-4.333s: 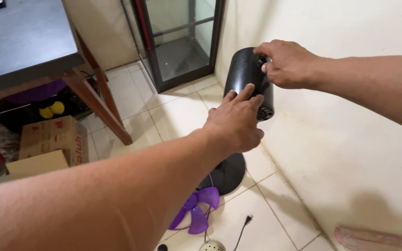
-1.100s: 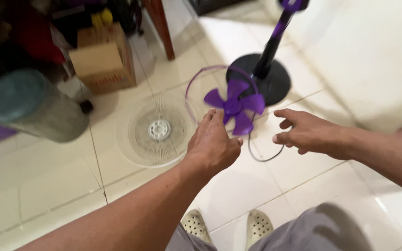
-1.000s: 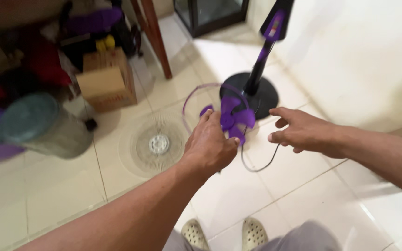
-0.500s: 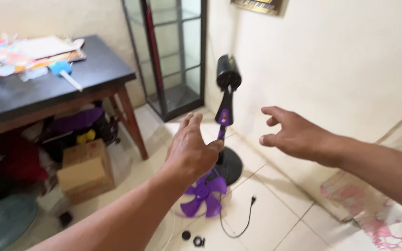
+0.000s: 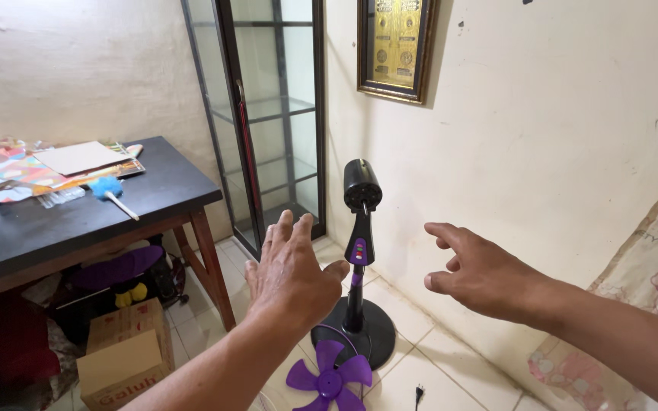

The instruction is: The person assembles a standing electric fan by attaching the rear grille, inserting the purple fan blades, and securing the front grille with a nut. The person then attaches a purple decorative ring around the front grille.

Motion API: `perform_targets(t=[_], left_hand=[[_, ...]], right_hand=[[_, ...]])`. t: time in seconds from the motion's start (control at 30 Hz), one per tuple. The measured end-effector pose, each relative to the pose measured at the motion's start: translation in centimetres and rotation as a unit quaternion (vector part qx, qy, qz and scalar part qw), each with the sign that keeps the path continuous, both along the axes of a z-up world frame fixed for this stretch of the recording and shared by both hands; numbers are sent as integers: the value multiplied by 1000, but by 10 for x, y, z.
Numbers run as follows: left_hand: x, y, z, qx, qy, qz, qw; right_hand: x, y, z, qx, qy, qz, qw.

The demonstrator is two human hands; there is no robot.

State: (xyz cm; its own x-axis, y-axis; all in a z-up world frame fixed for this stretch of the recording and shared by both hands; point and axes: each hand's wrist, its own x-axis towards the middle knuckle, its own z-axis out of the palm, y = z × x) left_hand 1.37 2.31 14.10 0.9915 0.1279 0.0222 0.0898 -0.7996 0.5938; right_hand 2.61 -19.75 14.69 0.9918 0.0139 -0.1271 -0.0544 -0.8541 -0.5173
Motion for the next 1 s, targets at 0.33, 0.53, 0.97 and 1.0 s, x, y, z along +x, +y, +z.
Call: perform_targets(t=[0.33,0.53,0.97,1.0], left_hand=[[-6,-23,-4,39,24,2,999],[-9,-39,-10,37,19,-12,999],[-12,-74,-33,34,41,-7,999],[-13,-78,-35,31,49,-5,998]], right_hand=[[-8,-24,-10,1,5,-6,1000],[-12,-42,-17,7,12,-23,1000],[-14,-73,-40,35,51,-6,998],[-13,-76,-40,36,53,-4,998]])
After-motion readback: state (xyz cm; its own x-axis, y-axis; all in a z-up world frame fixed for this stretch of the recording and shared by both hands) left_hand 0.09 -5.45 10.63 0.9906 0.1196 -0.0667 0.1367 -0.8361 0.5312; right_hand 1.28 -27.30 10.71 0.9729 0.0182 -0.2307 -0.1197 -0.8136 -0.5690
